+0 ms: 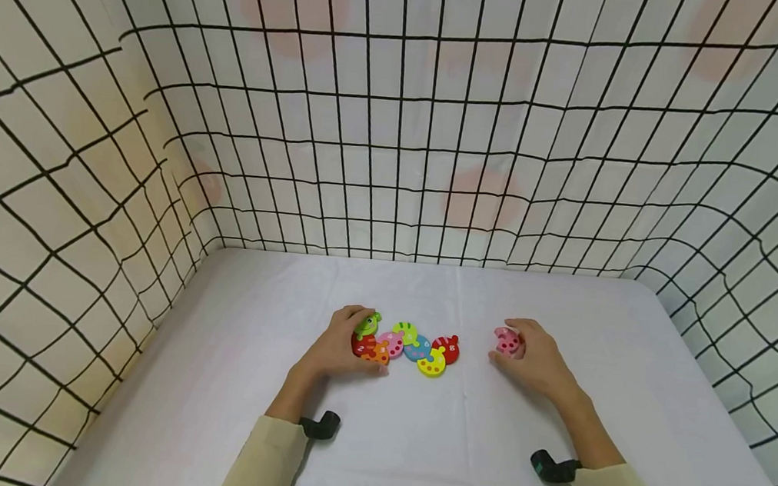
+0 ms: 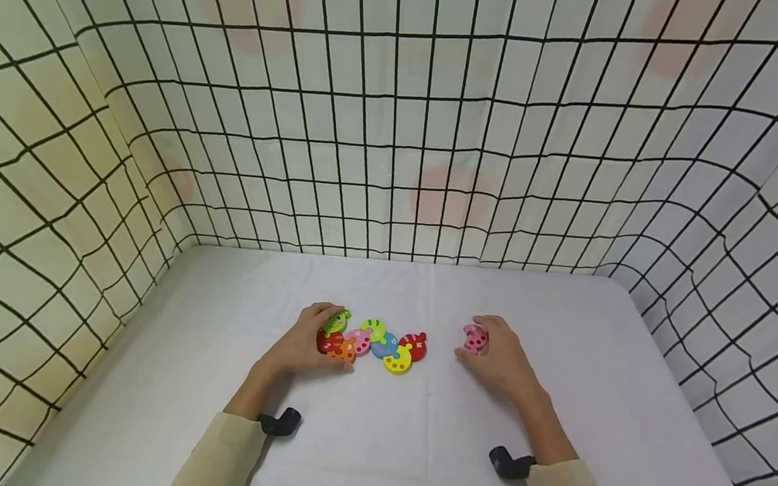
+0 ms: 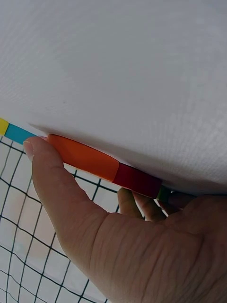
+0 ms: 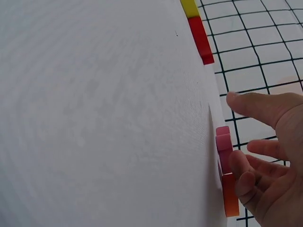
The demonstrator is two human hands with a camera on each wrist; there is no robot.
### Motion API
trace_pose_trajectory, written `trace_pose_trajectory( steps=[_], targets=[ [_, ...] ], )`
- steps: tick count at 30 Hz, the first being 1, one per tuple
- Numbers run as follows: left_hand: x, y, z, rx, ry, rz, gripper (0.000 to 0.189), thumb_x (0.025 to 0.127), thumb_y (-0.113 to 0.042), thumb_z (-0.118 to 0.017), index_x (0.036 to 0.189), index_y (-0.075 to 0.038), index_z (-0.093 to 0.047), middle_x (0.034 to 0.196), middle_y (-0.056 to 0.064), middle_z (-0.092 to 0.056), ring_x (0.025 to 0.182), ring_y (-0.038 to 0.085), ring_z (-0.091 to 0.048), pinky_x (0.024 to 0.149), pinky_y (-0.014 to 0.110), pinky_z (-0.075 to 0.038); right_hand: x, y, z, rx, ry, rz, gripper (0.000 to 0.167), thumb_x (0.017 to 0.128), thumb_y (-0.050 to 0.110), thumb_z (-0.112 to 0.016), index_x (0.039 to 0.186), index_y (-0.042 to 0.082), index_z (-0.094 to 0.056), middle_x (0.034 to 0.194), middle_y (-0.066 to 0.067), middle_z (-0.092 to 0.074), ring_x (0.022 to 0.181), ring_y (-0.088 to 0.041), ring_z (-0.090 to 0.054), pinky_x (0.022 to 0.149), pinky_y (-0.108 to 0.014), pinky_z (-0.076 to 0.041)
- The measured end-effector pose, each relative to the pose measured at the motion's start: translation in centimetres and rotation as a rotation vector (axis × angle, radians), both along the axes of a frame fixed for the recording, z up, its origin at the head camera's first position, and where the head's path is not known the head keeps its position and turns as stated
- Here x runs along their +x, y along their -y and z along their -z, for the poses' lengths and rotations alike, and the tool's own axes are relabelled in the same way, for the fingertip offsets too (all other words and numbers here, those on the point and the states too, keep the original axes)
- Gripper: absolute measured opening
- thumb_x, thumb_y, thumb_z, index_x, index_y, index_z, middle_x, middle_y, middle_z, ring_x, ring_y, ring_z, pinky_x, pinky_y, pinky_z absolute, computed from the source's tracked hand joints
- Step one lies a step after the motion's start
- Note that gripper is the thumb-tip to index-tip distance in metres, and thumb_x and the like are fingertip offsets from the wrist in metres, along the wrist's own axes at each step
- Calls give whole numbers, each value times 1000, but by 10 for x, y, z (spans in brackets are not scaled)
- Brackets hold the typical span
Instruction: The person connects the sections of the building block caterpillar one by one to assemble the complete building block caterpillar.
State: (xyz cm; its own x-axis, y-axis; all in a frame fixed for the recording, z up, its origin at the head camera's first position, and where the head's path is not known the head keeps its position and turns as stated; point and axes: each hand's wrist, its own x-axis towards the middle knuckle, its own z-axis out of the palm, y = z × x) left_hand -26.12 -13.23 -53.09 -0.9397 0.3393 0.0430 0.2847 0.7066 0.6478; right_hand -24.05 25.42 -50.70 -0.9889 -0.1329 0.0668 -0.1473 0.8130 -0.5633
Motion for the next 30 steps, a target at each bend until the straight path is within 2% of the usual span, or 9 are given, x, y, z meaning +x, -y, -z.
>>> trace_pose_trajectory(
  steps=[3,7,13,17,20,22,27,30],
  targets=[
    [0,0,0,1,-6,-1,108,65,-62,-89,156,-23,-44,159,7,-37,146,27,-38,115,54,-43,0,0,0,-2,9,14,74,89,31,-78,149,-1,-48,151,-28,-48,139,-47,-46,113,-64,-40],
    [1,-1,0,10,-3,2,108,65,-62,-89,155,-22,-45,159,8,-37,146,28,-38,115,55,-43,0,-1,2,-7,27,28,73,90,32,-78,148,-2,-49,148,-29,-52,135,-48,-49,111,-64,-42],
    [1,-2,0,-2,2,-4,107,65,-63,-88,155,-25,-45,159,6,-37,146,27,-37,115,55,-44,3,0,5,-26,-8,16,66,86,25,-83,139,-3,-57,136,-28,-61,123,-45,-58,105,-62,-48],
    [0,-1,1,-4,-1,-2,107,65,-63,-88,155,-25,-45,158,5,-38,146,26,-37,115,53,-44,4,0,6,-12,-26,13,59,85,22,-83,135,-2,-61,125,-25,-67,107,-36,-61,93,-51,-53],
    [0,0,1,-1,-4,0,107,65,-64,-88,155,-24,-45,158,6,-38,146,26,-37,115,54,-44,4,0,6,3,-31,10,56,86,21,-83,133,-1,-63,120,-22,-68,100,-30,-59,83,-41,-50],
    [-1,0,2,-3,-2,-2,107,65,-64,-88,155,-24,-44,158,6,-37,146,26,-37,115,53,-43,4,0,5,6,-24,7,55,87,20,-82,134,0,-63,110,-19,-68,94,-27,-57,77,-37,-46],
    [-1,0,3,-11,2,-9,107,65,-63,-88,156,-26,-44,159,5,-37,147,25,-37,116,53,-43,6,1,4,2,-7,5,54,88,20,-81,135,2,-63,89,-8,-59,83,-21,-50,67,-31,-39],
    [-1,0,2,-10,4,-6,107,65,-63,-88,156,-26,-44,159,5,-36,147,26,-36,116,53,-43,6,1,5,-4,-3,-5,52,89,20,-80,135,2,-64,86,-6,-57,80,-19,-48,64,-28,-38]
  ],
)
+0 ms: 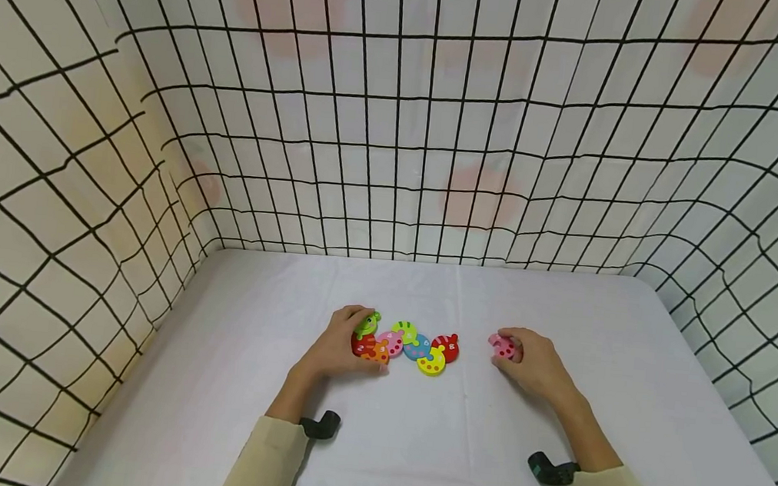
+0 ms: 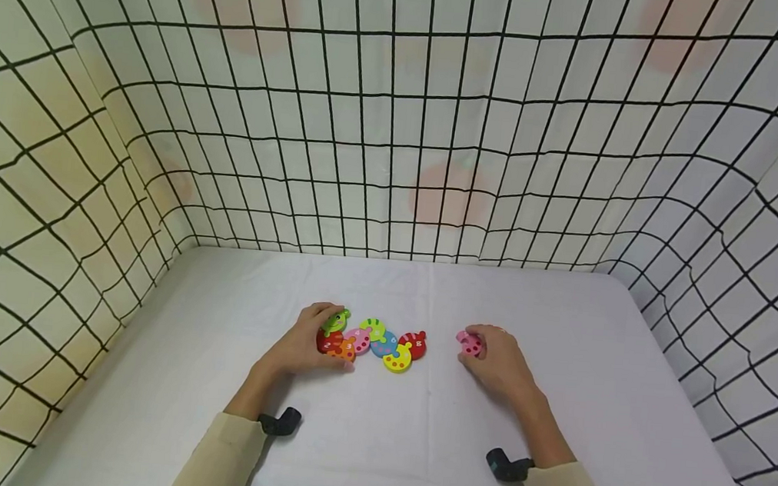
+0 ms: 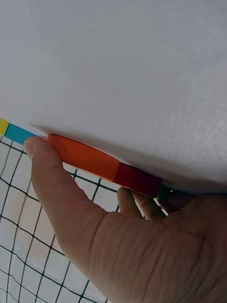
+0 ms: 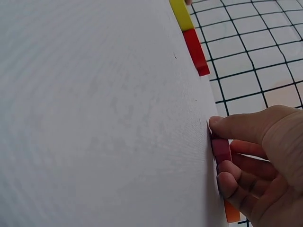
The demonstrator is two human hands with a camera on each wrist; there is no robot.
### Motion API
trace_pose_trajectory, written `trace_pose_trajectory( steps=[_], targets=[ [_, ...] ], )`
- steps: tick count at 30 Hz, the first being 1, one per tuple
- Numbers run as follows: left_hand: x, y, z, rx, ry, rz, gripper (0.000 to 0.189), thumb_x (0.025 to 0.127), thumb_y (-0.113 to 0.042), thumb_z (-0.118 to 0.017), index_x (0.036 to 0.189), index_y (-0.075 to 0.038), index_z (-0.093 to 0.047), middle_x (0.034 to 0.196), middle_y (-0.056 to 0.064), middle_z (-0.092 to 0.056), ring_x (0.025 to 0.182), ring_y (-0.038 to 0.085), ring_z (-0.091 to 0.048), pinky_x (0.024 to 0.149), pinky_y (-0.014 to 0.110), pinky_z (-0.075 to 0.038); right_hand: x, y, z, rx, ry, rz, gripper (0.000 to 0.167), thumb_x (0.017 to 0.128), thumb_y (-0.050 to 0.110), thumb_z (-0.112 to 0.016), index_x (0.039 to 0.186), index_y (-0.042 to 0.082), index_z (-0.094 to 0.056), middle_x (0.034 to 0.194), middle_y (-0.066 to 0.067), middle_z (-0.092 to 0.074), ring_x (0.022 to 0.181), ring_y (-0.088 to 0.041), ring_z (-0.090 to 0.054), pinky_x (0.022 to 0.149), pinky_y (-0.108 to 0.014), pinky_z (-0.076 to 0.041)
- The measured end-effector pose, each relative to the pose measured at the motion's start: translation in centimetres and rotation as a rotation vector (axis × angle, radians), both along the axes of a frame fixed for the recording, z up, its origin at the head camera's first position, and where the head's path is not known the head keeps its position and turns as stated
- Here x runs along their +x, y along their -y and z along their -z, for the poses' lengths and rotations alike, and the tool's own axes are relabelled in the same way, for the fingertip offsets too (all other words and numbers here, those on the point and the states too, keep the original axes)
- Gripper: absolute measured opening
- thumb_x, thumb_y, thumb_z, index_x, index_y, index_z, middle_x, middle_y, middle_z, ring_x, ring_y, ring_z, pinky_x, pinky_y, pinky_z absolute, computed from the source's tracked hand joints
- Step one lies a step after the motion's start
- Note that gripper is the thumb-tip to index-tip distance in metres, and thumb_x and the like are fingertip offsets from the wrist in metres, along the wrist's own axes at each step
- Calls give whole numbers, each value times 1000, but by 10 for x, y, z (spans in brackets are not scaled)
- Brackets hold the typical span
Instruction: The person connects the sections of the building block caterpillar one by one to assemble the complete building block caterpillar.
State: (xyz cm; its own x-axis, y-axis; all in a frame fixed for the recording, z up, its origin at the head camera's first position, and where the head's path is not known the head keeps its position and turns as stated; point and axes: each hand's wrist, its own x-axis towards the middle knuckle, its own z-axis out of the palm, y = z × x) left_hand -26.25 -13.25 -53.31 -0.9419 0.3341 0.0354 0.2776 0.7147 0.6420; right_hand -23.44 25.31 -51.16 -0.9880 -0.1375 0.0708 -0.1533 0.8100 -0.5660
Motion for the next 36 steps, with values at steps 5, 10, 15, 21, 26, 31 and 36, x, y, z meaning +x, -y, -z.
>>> trace_pose_trajectory(
  steps=[5,10,15,21,26,31,36],
  targets=[
    [1,0,-2,-3,4,12,106,67,-61,-87,156,-25,-43,160,5,-36,146,26,-38,116,53,-43,1,-1,0,-16,7,-19,49,89,16,-78,134,2,-65,85,-6,-56,75,-17,-47,61,-27,-37],
    [2,1,-3,-3,4,34,104,69,-57,-87,156,-23,-44,161,6,-35,148,28,-39,116,56,-42,0,0,-1,-28,0,-44,47,90,15,-78,134,2,-65,86,-6,-56,76,-16,-47,61,-26,-38],
    [1,2,-3,-25,0,67,103,70,-55,-86,157,-24,-42,162,6,-35,151,28,-34,118,56,-39,-1,1,-1,-22,-7,-57,48,91,15,-76,136,2,-63,85,-4,-56,78,-17,-49,63,-26,-41],
    [-1,4,-2,-35,-20,116,102,72,-53,-85,158,-20,-41,161,8,-36,151,29,-34,119,55,-38,-1,5,-1,-40,-13,-66,49,93,15,-75,139,7,-61,97,-5,-63,89,-20,-56,73,-28,-51],
    [-1,6,-4,-28,-25,137,101,72,-49,-86,157,-19,-42,161,9,-36,151,30,-34,119,55,-38,-5,10,-2,-53,-6,-93,49,94,14,-72,141,10,-60,109,-7,-65,94,-22,-58,78,-30,-53],
    [1,3,-4,0,-8,95,102,70,-55,-87,156,-21,-44,160,8,-37,148,29,-38,117,56,-40,-7,16,-5,-55,21,-110,48,95,14,-71,142,14,-60,112,-5,-65,94,-20,-57,76,-28,-52],
    [1,2,-4,4,-3,32,104,67,-59,-87,155,-24,-45,161,6,-36,146,27,-41,117,54,-42,-10,25,-9,-77,29,-132,48,96,15,-70,142,15,-60,123,-7,-66,98,-21,-58,73,-26,-52]
  ],
)
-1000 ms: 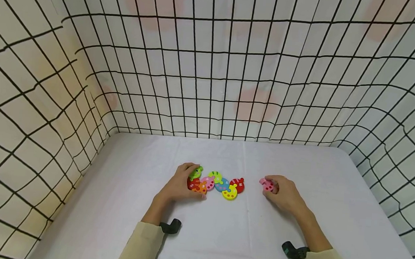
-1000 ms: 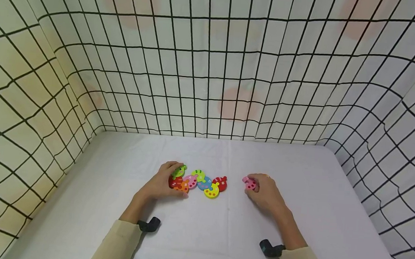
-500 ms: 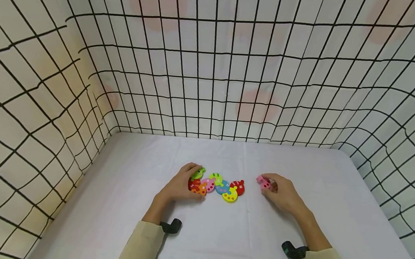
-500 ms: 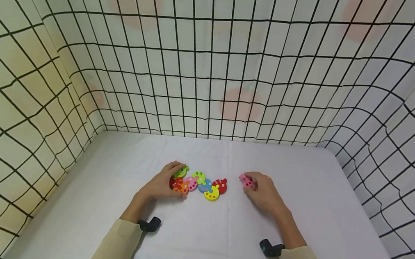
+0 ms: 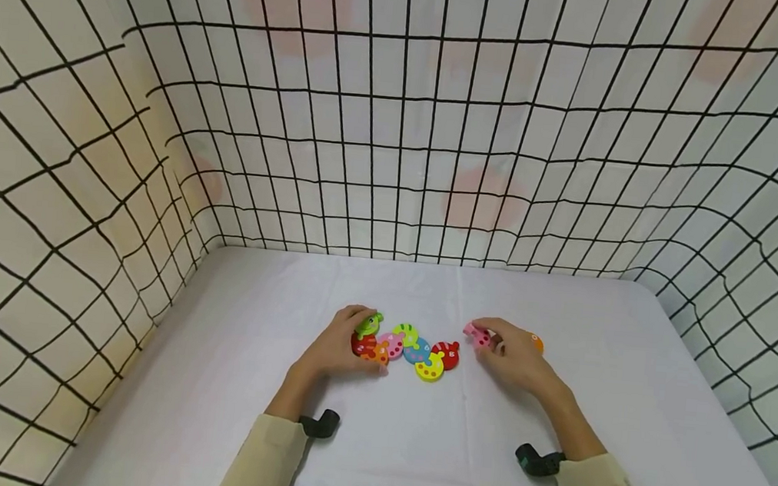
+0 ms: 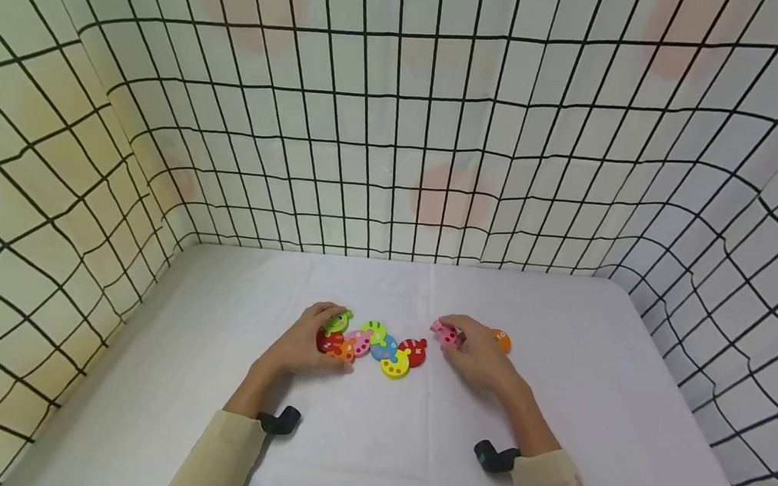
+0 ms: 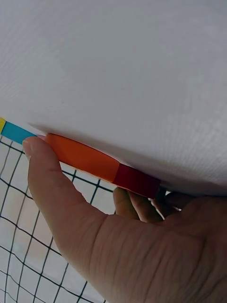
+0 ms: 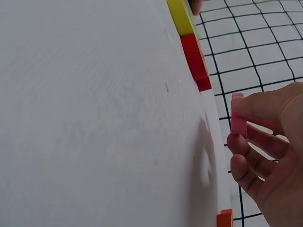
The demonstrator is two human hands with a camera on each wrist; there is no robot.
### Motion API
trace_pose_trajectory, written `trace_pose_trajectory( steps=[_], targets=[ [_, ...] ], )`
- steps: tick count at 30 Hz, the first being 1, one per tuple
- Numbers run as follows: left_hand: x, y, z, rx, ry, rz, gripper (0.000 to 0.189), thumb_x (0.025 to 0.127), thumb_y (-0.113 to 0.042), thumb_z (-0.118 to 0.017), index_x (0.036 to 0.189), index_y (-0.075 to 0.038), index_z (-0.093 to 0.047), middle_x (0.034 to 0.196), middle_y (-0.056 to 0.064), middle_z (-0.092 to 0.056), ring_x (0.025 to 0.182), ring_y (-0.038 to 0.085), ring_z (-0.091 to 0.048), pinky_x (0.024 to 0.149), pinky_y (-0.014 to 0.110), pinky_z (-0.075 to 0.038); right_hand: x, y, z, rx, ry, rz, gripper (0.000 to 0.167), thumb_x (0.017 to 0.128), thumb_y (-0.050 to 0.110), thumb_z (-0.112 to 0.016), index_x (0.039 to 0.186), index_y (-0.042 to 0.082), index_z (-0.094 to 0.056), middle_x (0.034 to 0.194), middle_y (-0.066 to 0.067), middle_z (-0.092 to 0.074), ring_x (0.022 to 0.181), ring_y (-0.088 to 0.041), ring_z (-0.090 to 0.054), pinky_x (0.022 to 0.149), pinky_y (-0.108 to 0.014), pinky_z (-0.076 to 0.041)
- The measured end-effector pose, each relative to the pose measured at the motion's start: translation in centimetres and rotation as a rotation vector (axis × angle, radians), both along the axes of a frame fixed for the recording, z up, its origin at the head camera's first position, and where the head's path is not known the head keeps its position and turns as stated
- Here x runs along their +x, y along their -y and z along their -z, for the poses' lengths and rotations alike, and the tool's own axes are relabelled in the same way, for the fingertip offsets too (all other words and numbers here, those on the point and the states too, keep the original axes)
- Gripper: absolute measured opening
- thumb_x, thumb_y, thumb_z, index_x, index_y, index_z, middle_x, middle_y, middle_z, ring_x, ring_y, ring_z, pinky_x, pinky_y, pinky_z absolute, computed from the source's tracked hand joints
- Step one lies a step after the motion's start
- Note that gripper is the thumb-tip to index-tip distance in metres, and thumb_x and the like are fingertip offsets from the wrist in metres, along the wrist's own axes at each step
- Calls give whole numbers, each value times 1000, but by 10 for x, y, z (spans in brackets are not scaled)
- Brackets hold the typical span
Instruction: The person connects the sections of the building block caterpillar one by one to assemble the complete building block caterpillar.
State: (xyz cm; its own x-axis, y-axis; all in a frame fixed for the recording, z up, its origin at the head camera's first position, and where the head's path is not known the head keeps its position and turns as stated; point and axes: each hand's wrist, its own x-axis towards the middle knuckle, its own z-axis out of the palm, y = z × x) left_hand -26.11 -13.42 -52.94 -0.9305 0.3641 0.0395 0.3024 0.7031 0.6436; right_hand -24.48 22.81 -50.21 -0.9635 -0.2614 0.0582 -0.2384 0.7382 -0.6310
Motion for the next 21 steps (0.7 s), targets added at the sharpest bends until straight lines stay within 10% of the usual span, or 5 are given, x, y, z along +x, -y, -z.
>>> trace_pose_trajectory(
  steps=[21],
  targets=[
    [-4,-1,4,18,-19,-55,106,64,-65,-88,153,-23,-48,155,5,-41,141,24,-45,115,52,-44,-11,25,9,13,13,-74,47,96,10,-69,142,12,-60,145,-11,-59,98,-20,-56,84,-30,-53]
  ],
)
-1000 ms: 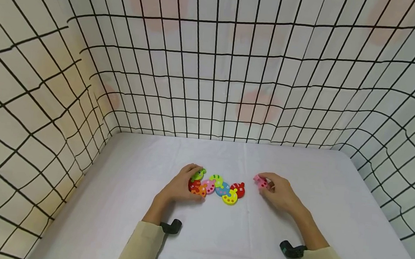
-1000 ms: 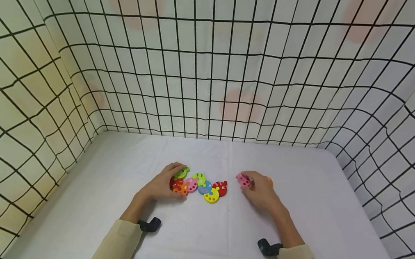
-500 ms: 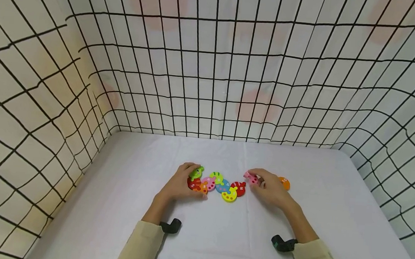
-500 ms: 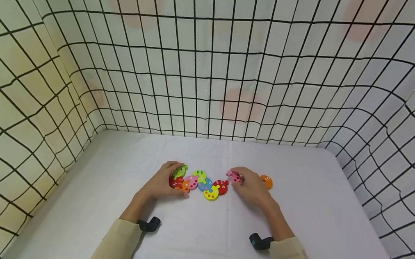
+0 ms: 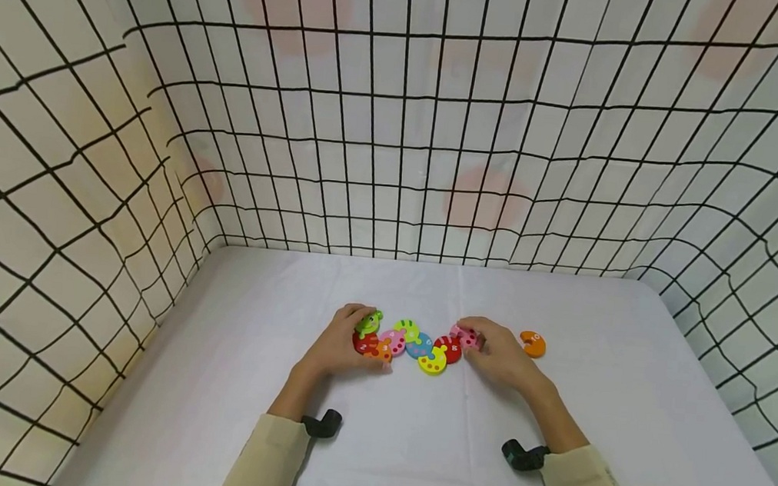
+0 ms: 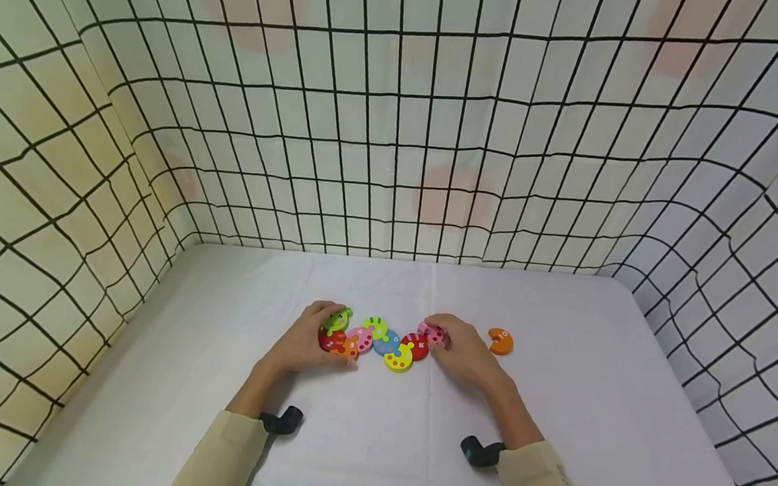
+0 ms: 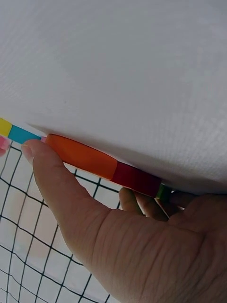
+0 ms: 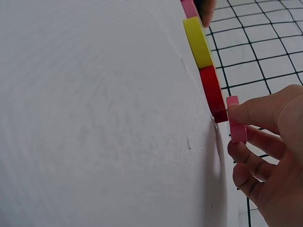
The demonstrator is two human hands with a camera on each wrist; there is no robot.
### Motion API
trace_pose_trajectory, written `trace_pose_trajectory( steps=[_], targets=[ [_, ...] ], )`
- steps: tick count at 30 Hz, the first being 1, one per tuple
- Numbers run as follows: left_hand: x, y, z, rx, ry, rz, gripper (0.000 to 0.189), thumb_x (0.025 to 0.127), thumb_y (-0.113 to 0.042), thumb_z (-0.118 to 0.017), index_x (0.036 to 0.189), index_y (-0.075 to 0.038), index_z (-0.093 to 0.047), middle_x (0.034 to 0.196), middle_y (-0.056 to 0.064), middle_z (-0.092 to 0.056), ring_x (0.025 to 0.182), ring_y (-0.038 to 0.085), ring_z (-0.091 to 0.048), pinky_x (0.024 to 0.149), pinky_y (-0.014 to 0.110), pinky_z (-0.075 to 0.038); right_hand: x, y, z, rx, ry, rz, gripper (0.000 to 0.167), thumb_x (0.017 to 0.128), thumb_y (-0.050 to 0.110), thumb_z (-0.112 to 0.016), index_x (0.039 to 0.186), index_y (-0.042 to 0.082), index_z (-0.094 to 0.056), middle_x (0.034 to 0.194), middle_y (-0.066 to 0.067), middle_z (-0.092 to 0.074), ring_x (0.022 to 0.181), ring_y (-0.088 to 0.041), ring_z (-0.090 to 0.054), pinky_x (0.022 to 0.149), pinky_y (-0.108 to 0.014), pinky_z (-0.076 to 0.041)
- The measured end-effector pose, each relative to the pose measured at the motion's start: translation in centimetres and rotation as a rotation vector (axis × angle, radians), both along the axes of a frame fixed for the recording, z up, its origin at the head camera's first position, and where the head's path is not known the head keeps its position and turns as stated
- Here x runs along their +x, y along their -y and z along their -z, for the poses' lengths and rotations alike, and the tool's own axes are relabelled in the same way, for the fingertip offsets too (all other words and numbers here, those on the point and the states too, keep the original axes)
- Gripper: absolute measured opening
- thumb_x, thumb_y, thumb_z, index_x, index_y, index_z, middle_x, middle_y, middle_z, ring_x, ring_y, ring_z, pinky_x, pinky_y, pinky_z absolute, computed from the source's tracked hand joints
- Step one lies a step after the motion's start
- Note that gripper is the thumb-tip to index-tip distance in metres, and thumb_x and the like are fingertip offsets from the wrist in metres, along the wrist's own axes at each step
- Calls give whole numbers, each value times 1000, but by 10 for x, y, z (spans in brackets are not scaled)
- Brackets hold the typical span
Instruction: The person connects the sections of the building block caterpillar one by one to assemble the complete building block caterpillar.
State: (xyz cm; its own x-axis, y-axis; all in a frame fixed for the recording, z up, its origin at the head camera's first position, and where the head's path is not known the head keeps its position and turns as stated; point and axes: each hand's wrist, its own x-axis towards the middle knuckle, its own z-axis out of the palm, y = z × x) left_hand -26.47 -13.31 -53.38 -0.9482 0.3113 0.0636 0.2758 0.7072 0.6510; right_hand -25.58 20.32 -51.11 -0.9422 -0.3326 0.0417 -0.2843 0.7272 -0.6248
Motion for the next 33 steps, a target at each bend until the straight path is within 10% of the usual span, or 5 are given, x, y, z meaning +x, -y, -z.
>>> trace_pose_trajectory(
  steps=[21,26,33],
  targets=[
    [1,2,-3,-6,18,37,110,62,-63,-91,155,-25,-46,160,6,-37,146,27,-41,116,53,-43,1,4,0,47,25,-13,48,97,9,-66,144,9,-58,150,-16,-55,125,-34,-57,111,-55,-48],
    [3,2,-4,-13,30,58,112,63,-60,-92,157,-24,-43,162,8,-33,149,29,-36,116,56,-42,0,4,4,41,17,-6,50,96,10,-68,145,11,-58,150,-14,-56,110,-27,-58,103,-48,-54],
    [2,1,-3,-40,36,25,110,63,-63,-90,156,-28,-44,162,7,-35,148,28,-38,116,54,-43,5,-11,4,-61,-21,191,41,97,21,-69,137,18,-61,96,-5,-60,85,-20,-53,68,-26,-50]
  ],
)
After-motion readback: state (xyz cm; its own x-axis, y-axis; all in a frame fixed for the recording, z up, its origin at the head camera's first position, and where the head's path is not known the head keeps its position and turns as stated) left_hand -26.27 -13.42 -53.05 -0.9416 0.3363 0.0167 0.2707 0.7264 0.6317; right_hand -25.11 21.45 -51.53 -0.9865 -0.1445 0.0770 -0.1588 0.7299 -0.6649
